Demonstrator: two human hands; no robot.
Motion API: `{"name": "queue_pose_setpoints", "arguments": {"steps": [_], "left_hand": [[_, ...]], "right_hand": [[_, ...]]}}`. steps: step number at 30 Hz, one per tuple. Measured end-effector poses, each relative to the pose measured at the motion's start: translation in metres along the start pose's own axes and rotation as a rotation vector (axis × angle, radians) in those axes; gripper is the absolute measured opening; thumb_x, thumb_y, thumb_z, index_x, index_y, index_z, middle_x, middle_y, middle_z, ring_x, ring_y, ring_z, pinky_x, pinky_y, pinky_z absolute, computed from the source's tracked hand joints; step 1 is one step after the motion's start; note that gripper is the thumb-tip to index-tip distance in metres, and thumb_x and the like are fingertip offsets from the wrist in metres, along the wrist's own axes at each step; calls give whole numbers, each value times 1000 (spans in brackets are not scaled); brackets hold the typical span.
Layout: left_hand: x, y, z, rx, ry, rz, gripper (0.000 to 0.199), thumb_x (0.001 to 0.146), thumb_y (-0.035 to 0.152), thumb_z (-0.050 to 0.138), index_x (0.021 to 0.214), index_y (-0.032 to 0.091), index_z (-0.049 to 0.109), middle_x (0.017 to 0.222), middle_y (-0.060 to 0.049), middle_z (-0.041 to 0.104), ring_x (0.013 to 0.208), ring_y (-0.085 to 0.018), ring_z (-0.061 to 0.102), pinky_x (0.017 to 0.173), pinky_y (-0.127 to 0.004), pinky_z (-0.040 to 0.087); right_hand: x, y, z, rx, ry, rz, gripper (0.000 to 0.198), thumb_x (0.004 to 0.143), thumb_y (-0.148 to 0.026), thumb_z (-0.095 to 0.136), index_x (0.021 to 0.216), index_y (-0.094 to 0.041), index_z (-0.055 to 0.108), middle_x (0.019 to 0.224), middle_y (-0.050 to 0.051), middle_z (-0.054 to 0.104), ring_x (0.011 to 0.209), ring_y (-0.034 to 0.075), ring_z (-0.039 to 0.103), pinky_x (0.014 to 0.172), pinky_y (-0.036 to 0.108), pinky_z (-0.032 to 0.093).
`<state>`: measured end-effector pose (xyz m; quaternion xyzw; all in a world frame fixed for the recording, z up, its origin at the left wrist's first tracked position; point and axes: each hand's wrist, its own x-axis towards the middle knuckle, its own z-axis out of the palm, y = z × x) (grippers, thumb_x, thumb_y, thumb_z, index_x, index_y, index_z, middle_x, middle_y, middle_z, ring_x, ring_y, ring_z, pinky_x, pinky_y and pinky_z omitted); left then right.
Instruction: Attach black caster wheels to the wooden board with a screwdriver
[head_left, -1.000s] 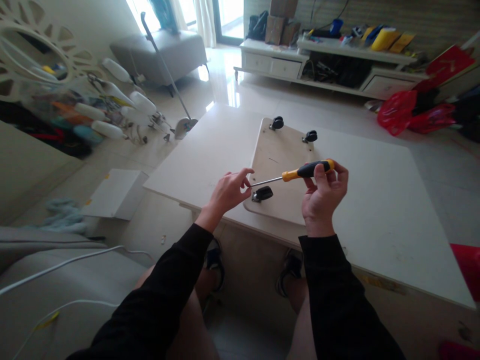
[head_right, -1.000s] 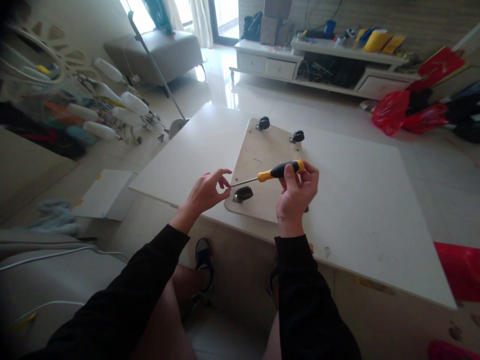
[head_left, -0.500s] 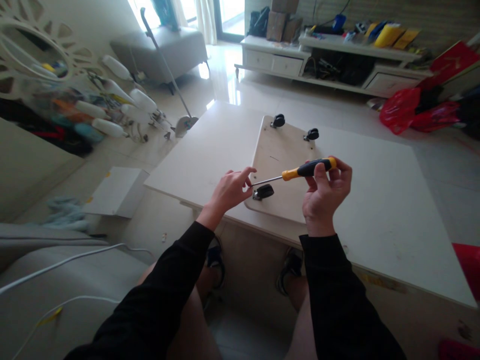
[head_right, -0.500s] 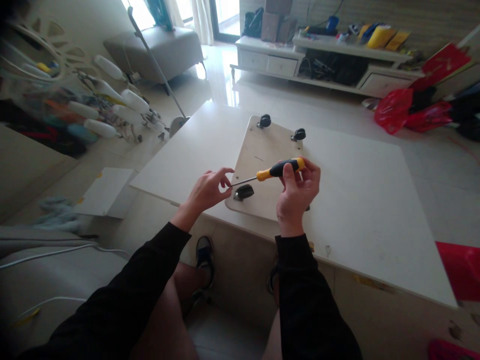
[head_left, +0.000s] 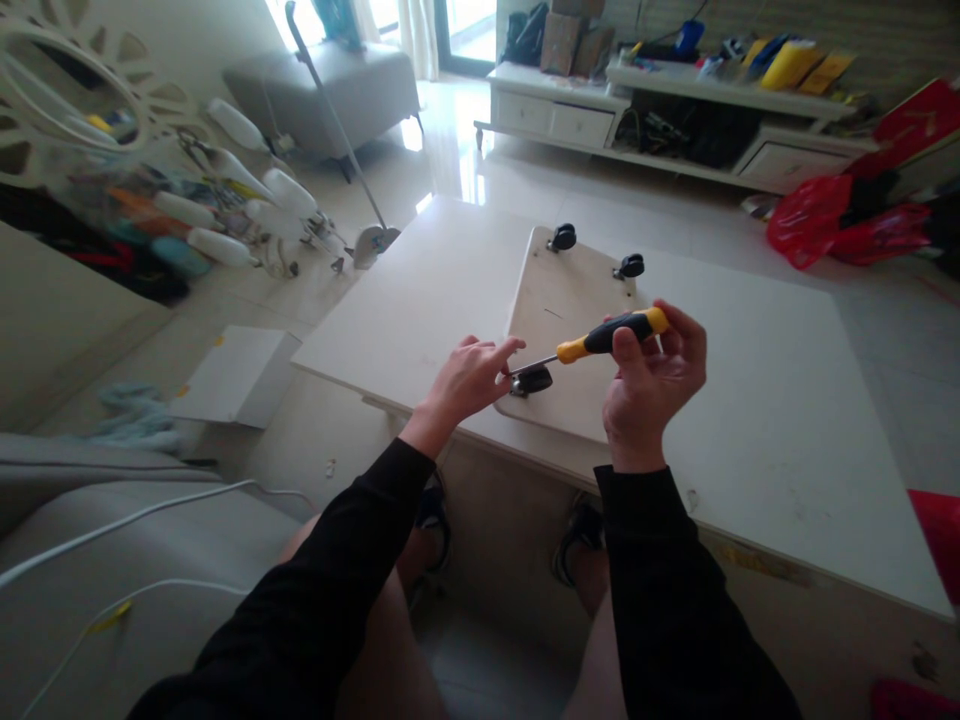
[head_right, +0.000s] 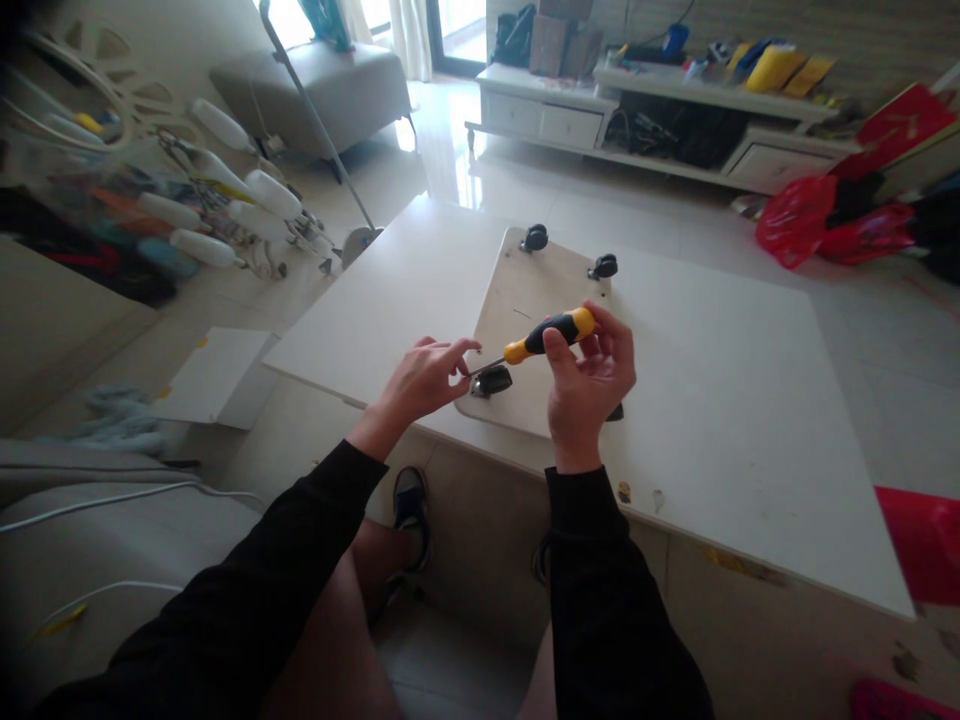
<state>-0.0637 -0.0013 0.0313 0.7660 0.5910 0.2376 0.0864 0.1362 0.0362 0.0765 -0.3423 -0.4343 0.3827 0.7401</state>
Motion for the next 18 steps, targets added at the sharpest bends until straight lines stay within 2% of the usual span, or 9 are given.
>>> {"name": "queue_pose_setpoints", "arguments": {"steps": [4, 7, 12, 14, 18], "left_hand": [[0, 1, 1, 0, -7, 9, 52, 86, 11, 67, 136, 25, 61, 91, 2, 83, 91, -22, 78, 98, -39, 46], [0, 2, 2, -7, -17, 3, 54, 84, 9, 67, 136, 25, 61, 92, 2, 83, 92, -22, 79, 98, -39, 46], [0, 2, 1, -57, -50, -55, 52, 85, 12, 69, 136, 25, 62, 96, 1, 84, 91, -22, 78, 99, -41, 49], [0, 0, -2, -72, -52, -79, 54, 83, 15, 72, 136, 25, 62, 102, -1, 83, 92, -22, 77, 99, -41, 50], [-1, -6, -6, -87, -20, -101, 55, 79, 12, 72, 133, 24, 65, 108, -3, 82, 93, -22, 76, 95, -40, 53]], "right_hand": [[-5, -10, 6, -63, -12, 13, 48, 63, -35, 99, 99, -27, 67, 103, -2, 63, 103, 17, 69, 93, 40, 69], [-7, -9, 6, -115, -25, -12, 49, 64, -39, 98, 98, -26, 66, 102, -1, 60, 105, 17, 68, 89, 35, 68], [-3, 7, 3, -214, -16, -205, 56, 65, -51, 94, 104, -24, 65, 104, 2, 59, 105, 20, 67, 81, 36, 68], [-2, 10, 2, -228, -7, -267, 55, 69, -51, 93, 108, -24, 65, 106, 2, 59, 106, 21, 67, 79, 36, 68], [-3, 7, 2, -245, -4, -303, 48, 73, -44, 92, 110, -25, 68, 106, 3, 62, 103, 20, 68, 75, 34, 67]]}}
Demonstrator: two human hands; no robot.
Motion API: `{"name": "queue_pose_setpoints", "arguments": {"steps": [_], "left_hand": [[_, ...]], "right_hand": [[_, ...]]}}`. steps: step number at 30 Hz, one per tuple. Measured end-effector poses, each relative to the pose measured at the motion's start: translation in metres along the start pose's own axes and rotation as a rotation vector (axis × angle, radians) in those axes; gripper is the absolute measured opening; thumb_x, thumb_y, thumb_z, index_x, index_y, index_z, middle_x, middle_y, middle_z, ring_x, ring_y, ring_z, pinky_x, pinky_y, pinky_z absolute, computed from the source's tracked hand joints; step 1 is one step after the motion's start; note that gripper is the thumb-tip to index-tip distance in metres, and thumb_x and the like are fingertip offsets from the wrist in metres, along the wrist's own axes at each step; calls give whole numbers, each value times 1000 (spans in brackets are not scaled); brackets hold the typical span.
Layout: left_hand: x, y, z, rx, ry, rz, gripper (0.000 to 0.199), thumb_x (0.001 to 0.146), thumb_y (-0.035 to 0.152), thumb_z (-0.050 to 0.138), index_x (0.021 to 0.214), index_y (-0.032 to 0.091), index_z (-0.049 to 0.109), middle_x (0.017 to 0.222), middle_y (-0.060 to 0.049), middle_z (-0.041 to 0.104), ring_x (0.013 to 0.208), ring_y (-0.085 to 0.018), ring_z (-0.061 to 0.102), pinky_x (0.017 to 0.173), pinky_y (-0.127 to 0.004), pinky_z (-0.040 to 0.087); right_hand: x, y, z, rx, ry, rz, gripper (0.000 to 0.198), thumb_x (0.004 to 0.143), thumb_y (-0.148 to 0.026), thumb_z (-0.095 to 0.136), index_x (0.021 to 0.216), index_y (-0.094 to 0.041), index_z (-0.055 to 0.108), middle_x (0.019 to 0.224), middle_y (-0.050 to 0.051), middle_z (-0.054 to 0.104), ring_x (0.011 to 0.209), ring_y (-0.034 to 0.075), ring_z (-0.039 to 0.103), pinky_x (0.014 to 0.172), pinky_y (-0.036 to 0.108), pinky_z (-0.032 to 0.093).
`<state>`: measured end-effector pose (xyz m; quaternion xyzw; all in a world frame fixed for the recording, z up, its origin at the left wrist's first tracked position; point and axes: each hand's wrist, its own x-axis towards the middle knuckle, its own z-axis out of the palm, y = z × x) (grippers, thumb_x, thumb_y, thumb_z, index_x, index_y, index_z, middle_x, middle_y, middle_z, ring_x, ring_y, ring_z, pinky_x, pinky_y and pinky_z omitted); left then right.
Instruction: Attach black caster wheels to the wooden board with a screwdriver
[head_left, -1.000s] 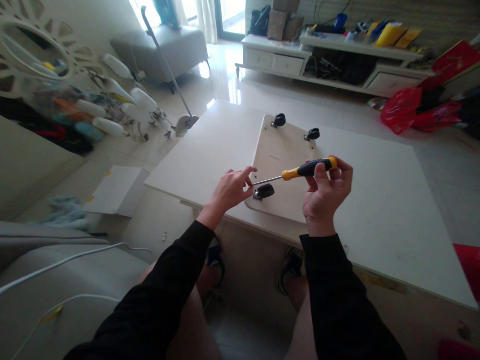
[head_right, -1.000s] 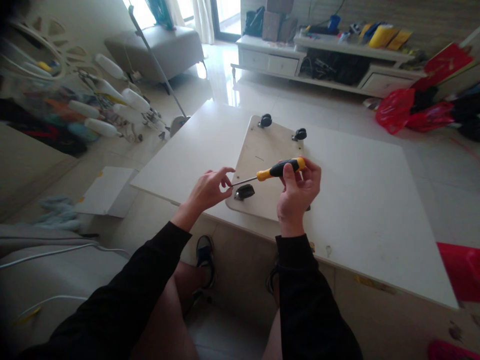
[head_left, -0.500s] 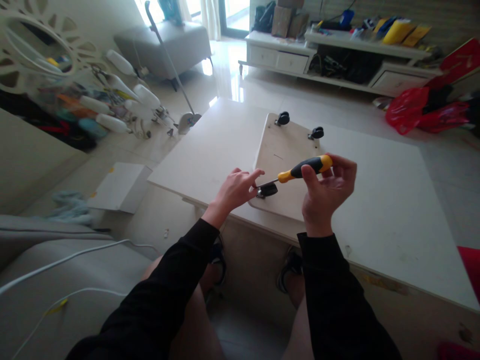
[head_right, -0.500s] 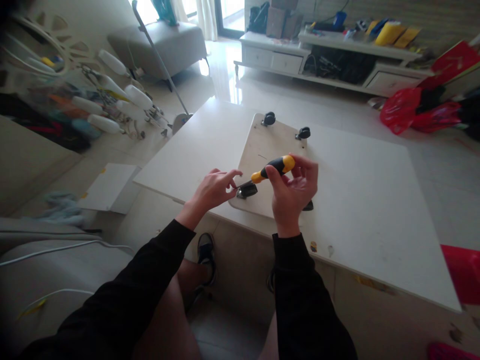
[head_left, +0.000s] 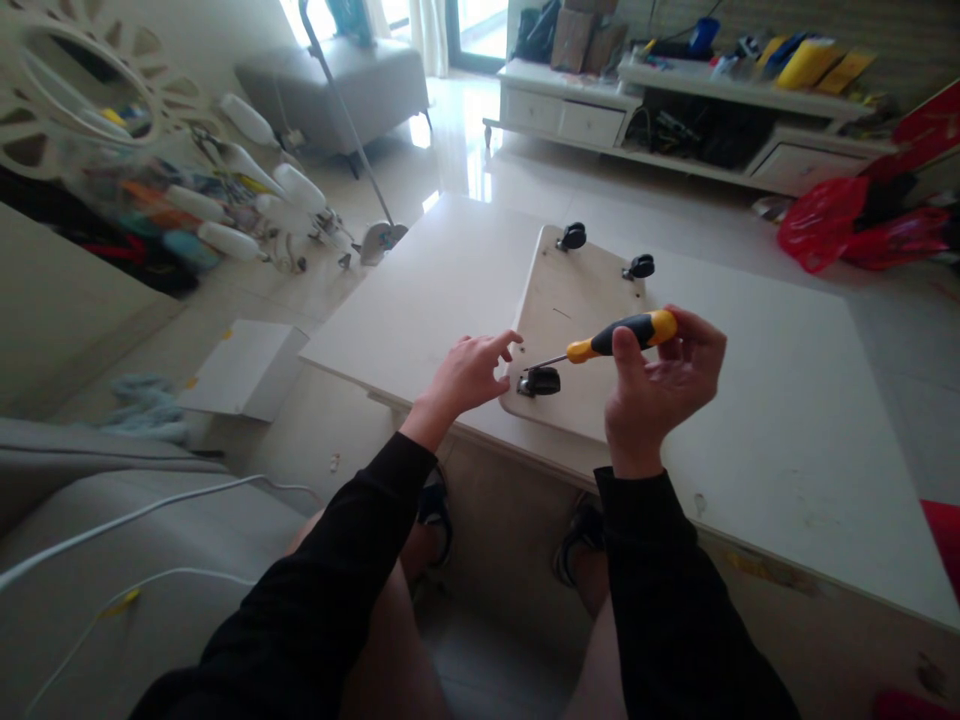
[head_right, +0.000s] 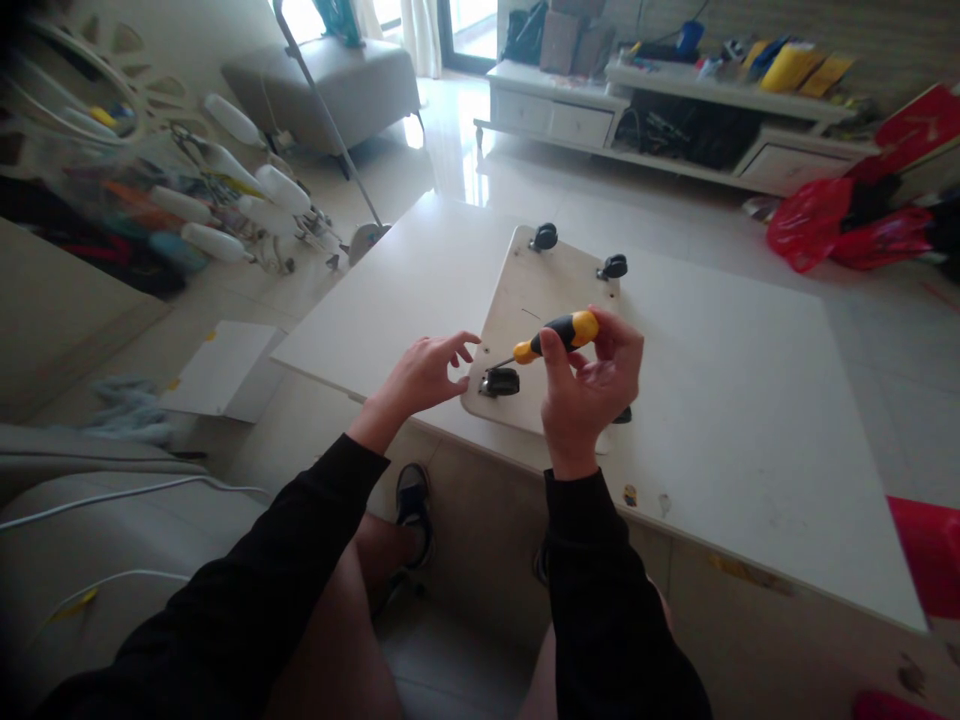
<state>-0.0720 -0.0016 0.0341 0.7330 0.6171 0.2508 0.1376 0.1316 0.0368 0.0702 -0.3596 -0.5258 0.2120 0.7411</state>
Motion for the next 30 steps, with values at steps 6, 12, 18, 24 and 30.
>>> {"name": "queue_pose_setpoints", "arguments": {"steps": [6, 12, 18, 24, 30], "left_hand": [[-3, -1, -2, -30, -3, -24, 47, 78, 8, 69, 123, 22, 71, 103, -3, 82, 90, -20, 75, 87, -36, 54], [-3, 5, -6, -30, -13, -53, 43, 79, 6, 68, 120, 22, 72, 100, -3, 81, 87, -20, 75, 85, -35, 54], [-3, 4, -4, -42, -11, -41, 44, 82, 5, 66, 122, 22, 70, 102, -3, 82, 86, -19, 74, 85, -34, 54], [-3, 1, -1, -70, -16, -24, 45, 83, 4, 64, 124, 21, 69, 103, -5, 82, 88, -19, 75, 83, -33, 55], [-2, -2, -1, -79, -25, -31, 40, 86, 6, 64, 123, 21, 71, 103, -5, 82, 87, -18, 74, 83, -33, 56]], "right_hand": [[3, -1, -1, -5, 25, -78, 48, 74, -48, 91, 110, -24, 71, 105, 3, 66, 97, 18, 69, 77, 36, 69], [4, 1, 4, -54, 38, -153, 50, 78, -59, 86, 111, -25, 71, 106, 3, 68, 102, 21, 71, 91, 45, 69], [-1, -4, 11, -59, -1, -152, 51, 80, -61, 84, 113, -25, 70, 106, 4, 67, 104, 21, 71, 89, 43, 69], [-4, -3, 11, -135, -3, -109, 53, 80, -62, 82, 115, -24, 69, 107, 4, 67, 105, 23, 72, 84, 41, 69], [-5, -2, 13, -178, -16, -116, 52, 81, -60, 82, 115, -24, 70, 105, 4, 67, 103, 22, 73, 83, 40, 69]]}}
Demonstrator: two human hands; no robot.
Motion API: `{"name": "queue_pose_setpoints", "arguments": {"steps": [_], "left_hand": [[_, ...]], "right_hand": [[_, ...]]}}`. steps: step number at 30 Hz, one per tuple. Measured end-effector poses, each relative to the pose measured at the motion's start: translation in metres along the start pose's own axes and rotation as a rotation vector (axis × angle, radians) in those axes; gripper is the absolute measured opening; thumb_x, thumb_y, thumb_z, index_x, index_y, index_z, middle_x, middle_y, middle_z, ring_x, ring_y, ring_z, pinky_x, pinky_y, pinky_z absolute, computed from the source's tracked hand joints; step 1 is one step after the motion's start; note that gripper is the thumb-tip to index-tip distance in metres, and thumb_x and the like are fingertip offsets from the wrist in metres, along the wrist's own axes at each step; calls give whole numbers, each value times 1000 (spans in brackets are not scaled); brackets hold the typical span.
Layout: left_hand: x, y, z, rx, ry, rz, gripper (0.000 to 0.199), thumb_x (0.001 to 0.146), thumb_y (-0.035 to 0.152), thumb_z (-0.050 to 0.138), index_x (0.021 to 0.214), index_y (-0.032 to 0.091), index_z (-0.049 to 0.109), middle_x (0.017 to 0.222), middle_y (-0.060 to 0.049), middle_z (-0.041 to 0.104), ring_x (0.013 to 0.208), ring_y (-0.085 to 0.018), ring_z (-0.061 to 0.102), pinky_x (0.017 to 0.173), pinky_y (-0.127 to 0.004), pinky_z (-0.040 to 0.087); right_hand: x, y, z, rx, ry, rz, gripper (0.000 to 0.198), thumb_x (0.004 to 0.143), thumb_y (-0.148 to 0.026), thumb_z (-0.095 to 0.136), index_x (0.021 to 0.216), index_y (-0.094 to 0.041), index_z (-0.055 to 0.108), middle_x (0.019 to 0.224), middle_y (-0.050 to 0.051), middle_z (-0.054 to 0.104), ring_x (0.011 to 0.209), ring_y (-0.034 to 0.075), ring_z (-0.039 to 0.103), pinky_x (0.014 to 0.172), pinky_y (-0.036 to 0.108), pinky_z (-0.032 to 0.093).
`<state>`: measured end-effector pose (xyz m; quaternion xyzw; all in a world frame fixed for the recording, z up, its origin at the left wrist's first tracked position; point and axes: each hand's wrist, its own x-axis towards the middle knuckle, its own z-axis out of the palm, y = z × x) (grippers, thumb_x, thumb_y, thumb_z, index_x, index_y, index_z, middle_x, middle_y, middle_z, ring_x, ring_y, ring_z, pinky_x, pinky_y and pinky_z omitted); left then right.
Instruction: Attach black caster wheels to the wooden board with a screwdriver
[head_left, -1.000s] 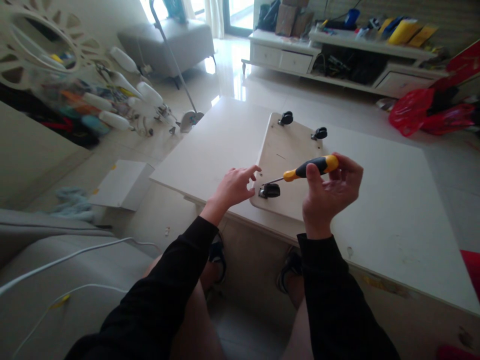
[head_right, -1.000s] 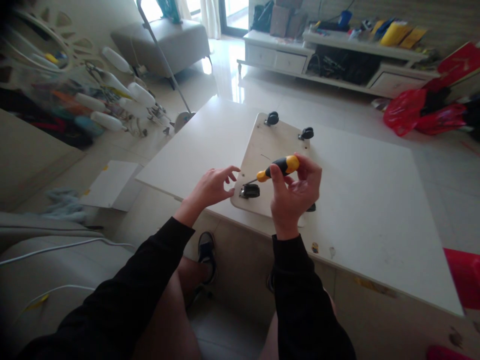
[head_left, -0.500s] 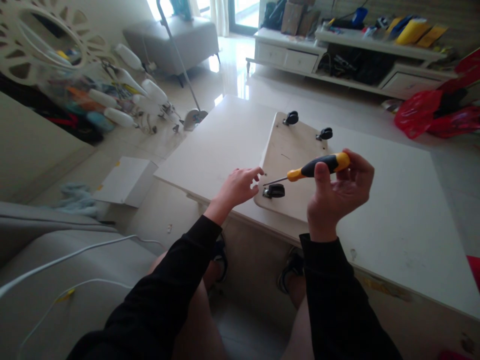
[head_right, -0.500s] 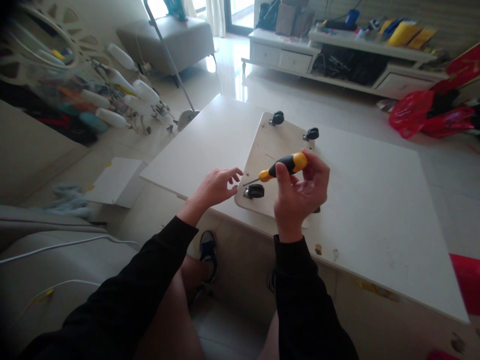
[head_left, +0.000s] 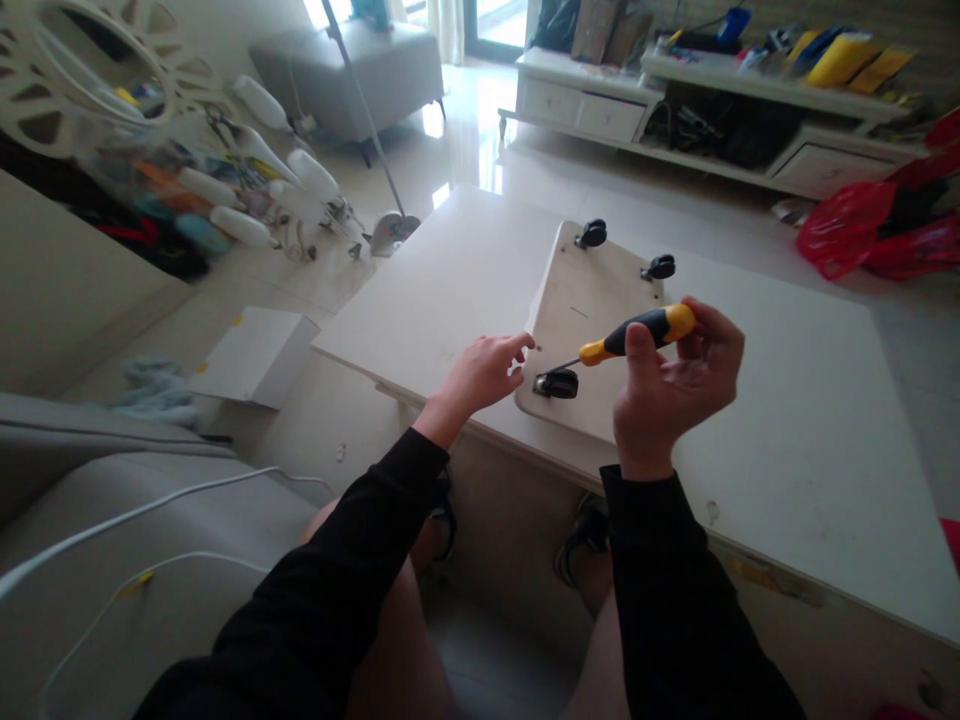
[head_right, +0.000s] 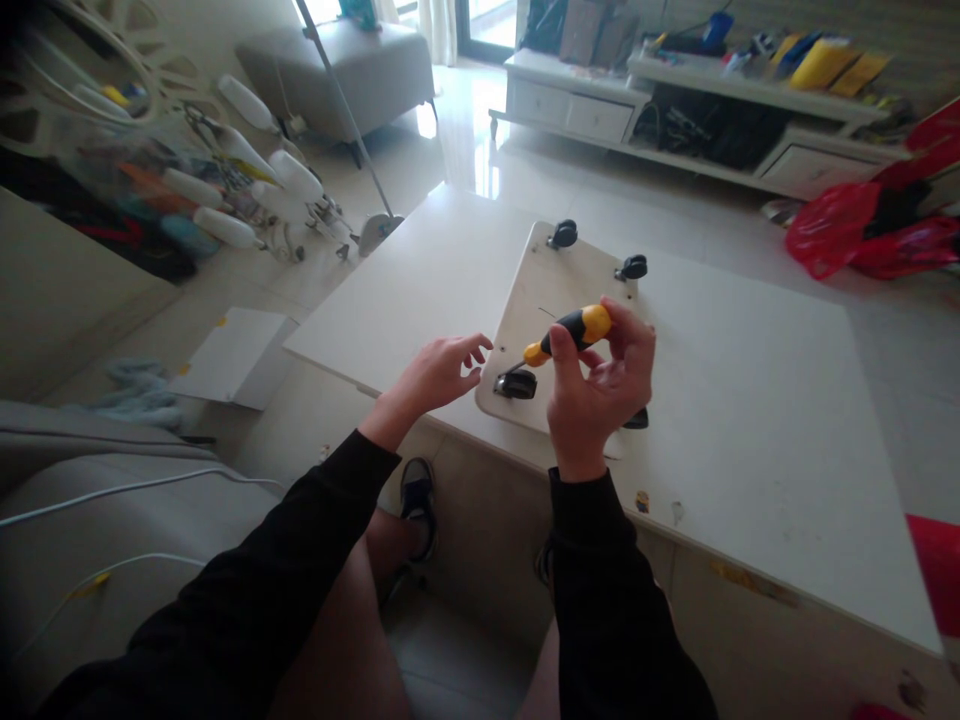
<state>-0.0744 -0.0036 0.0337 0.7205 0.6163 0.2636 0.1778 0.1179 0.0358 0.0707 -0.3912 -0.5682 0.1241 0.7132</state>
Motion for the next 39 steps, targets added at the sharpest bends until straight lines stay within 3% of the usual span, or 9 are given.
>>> {"name": "queue_pose_setpoints", "arguments": {"steps": [10, 15, 21, 25, 31, 36, 39], "left_hand": [[-1, -1, -1, -11, -24, 5, 42, 85, 5, 63, 124, 19, 72, 101, -6, 81, 87, -19, 74, 82, -33, 56], [-2, 1, 0, 3, -29, 14, 37, 87, 7, 63, 121, 19, 74, 100, -7, 81, 88, -21, 74, 86, -35, 56], [0, 2, 3, -30, -28, 16, 36, 88, 6, 62, 118, 19, 75, 102, -7, 81, 88, -20, 74, 88, -36, 56], [3, 0, 8, -135, -6, 40, 32, 86, 4, 61, 110, 18, 77, 100, -6, 81, 87, -18, 72, 86, -35, 56], [11, 2, 15, -408, 20, 48, 28, 84, 3, 65, 105, 16, 78, 99, -5, 82, 89, -16, 74, 85, -32, 58], [25, 8, 19, -538, 15, 100, 20, 83, 21, 83, 101, 17, 78, 96, -5, 81, 90, -17, 75, 86, -33, 59], [30, 11, 19, -546, 27, 112, 13, 82, 20, 84, 92, 16, 77, 89, -5, 79, 84, -15, 73, 83, -32, 59]], "right_hand": [[-1, 2, 4, 69, -21, 18, 50, 78, -55, 87, 115, -25, 73, 105, 3, 68, 103, 21, 73, 78, 35, 69], [-4, 3, 5, 68, -135, 77, 54, 84, -52, 81, 130, -27, 68, 120, 6, 70, 106, 23, 75, 78, 37, 70], [-7, -2, 3, 55, -225, -29, 42, 86, -45, 79, 125, -31, 68, 121, 4, 72, 109, 22, 75, 72, 33, 67], [-5, 0, 0, -14, -279, -119, 36, 98, -41, 63, 132, -31, 68, 117, 4, 71, 108, 21, 73, 83, 38, 66], [0, 1, 4, 23, -111, -132, 38, 80, -43, 87, 107, -25, 69, 105, 1, 57, 102, 18, 66, 86, 39, 65], [1, -7, 5, 182, -265, -54, 24, 95, -38, 69, 117, -28, 69, 118, 5, 65, 111, 23, 72, 88, 43, 66], [2, -9, 3, 92, -222, -70, 30, 84, -38, 84, 107, -26, 69, 109, 3, 63, 103, 22, 71, 85, 42, 66]]}}
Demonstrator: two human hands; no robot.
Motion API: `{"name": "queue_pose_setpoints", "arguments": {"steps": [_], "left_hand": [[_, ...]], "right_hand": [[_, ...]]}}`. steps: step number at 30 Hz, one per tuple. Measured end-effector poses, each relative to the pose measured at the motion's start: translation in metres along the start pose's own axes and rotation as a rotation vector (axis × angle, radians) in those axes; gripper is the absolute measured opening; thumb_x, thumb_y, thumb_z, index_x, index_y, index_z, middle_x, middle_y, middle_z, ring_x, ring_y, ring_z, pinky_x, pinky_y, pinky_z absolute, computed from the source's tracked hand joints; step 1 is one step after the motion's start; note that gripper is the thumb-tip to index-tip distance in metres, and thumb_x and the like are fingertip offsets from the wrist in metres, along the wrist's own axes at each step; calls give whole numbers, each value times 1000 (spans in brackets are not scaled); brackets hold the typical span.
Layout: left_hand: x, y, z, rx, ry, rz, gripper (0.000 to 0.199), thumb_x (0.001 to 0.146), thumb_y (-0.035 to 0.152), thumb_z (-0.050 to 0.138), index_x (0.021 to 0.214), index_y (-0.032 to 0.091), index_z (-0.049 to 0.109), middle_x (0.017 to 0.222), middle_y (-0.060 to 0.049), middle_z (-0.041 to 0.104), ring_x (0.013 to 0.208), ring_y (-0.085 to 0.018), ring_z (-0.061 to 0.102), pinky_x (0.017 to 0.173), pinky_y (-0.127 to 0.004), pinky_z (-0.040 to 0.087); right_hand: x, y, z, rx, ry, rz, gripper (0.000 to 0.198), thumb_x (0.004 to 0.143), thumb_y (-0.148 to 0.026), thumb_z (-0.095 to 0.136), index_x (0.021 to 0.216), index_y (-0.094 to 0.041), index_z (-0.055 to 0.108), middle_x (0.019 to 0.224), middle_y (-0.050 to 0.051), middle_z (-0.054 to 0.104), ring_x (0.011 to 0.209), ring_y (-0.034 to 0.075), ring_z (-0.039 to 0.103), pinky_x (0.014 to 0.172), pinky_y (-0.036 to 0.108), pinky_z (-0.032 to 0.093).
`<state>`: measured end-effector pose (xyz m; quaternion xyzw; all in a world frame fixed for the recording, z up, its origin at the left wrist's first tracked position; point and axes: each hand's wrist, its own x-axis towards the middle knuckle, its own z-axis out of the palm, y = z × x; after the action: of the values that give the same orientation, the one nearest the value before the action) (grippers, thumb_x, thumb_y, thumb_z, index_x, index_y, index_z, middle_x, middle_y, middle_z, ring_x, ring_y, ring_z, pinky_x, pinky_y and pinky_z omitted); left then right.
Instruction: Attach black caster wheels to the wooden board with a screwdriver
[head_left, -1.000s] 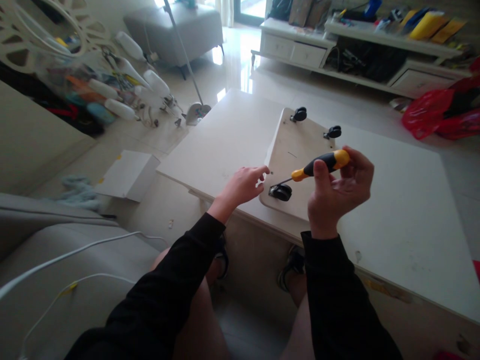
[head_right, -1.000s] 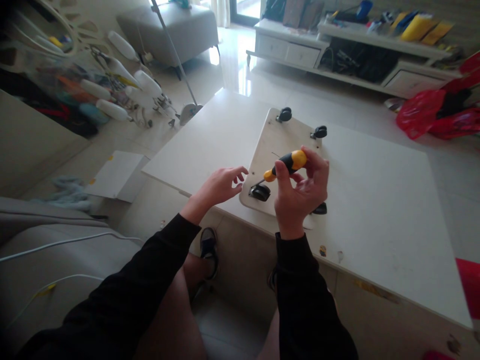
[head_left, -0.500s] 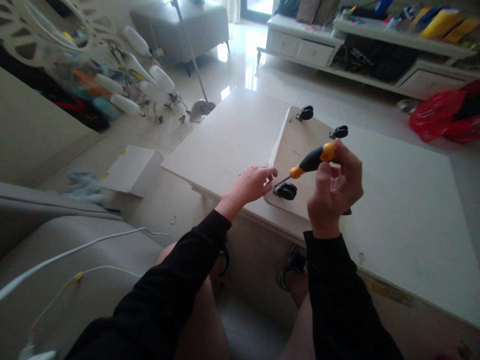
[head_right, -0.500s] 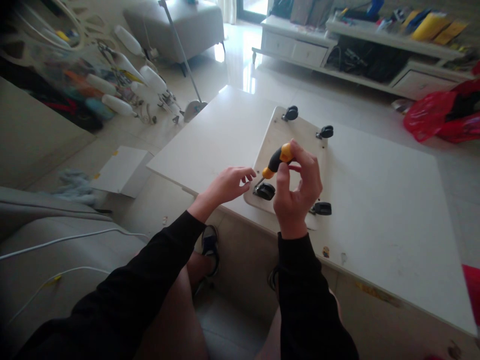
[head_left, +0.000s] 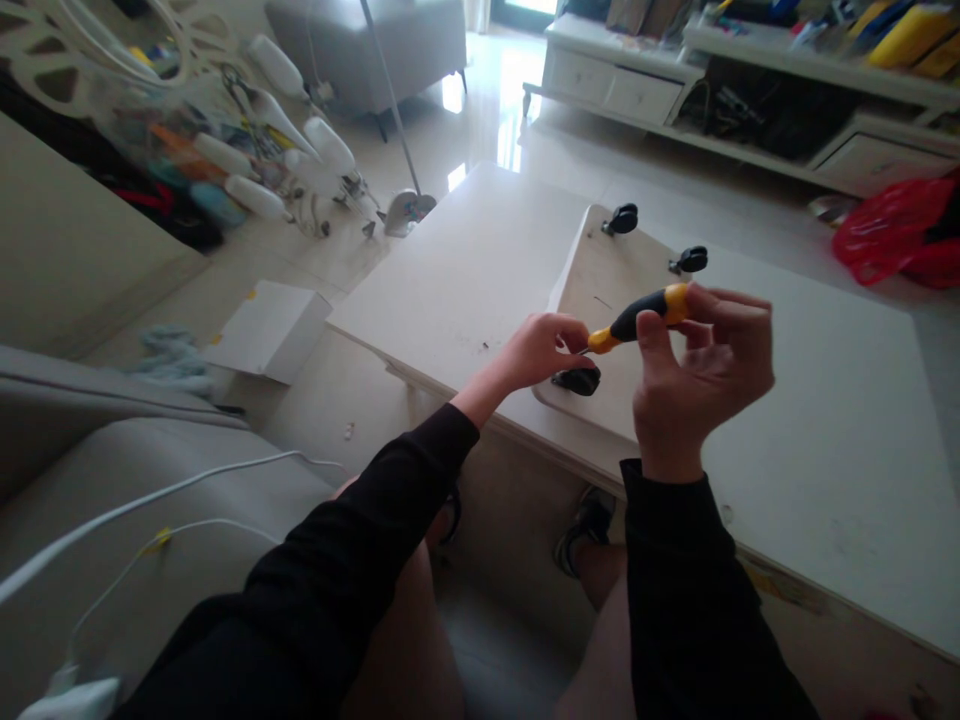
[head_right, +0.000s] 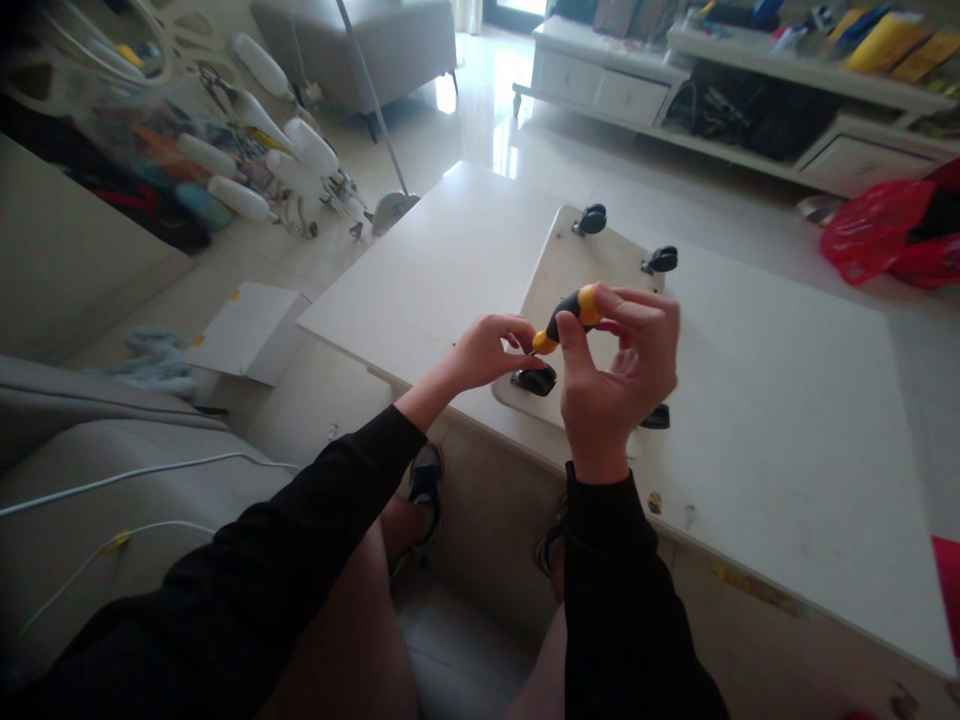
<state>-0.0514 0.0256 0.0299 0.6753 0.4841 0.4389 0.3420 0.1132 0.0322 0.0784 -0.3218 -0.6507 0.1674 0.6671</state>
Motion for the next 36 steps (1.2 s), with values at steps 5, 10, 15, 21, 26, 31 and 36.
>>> {"name": "queue_pose_setpoints", "arguments": {"steps": [5, 10, 15, 21, 26, 31, 36], "left_hand": [[4, 2, -3, 1, -27, -1, 12, 80, 17, 83, 92, 17, 79, 88, -3, 80, 83, -15, 73, 84, -33, 58], [7, 0, -7, -43, -83, 13, 10, 83, 12, 78, 91, 17, 82, 87, -2, 81, 82, -15, 73, 84, -31, 58], [5, -1, -6, -53, -130, 10, 11, 87, 15, 76, 95, 17, 83, 87, -3, 82, 80, -15, 73, 81, -30, 59], [2, 1, -4, -29, -13, -10, 8, 82, 16, 80, 90, 16, 83, 87, -5, 81, 80, -16, 72, 81, -32, 59], [1, 0, -4, -63, -70, -13, 12, 85, 16, 77, 94, 17, 84, 87, -4, 82, 79, -15, 73, 82, -32, 59], [1, 0, -2, 16, -20, 33, 8, 82, 20, 83, 90, 17, 84, 84, -3, 80, 78, -15, 70, 80, -30, 57], [3, 4, -6, 29, -9, 16, 9, 81, 15, 82, 89, 16, 85, 82, -4, 78, 75, -15, 70, 73, -29, 55]], "right_hand": [[0, -3, 1, -20, 64, -6, 28, 86, -43, 77, 102, -26, 63, 111, 3, 63, 108, 23, 71, 90, 46, 66], [0, -5, 3, 127, -35, -27, 19, 91, -29, 71, 109, -28, 65, 116, 4, 69, 110, 23, 75, 98, 49, 64], [3, -2, 2, 53, 89, -67, 33, 76, -33, 91, 90, -25, 63, 97, -1, 54, 90, 16, 65, 82, 36, 65], [2, -2, 6, 146, -39, -42, 17, 96, -35, 65, 108, -24, 61, 114, 8, 69, 112, 27, 74, 98, 53, 63], [6, -1, 4, 51, 155, -60, 39, 70, -37, 95, 86, -23, 62, 89, -2, 56, 82, 16, 64, 76, 37, 65], [1, -3, 3, 39, 39, -30, 28, 85, -45, 79, 97, -27, 62, 106, 1, 61, 99, 20, 71, 88, 45, 67], [-3, -2, 3, 219, -99, -27, 23, 92, -29, 66, 115, -27, 64, 120, 6, 73, 118, 26, 76, 101, 51, 65]]}}
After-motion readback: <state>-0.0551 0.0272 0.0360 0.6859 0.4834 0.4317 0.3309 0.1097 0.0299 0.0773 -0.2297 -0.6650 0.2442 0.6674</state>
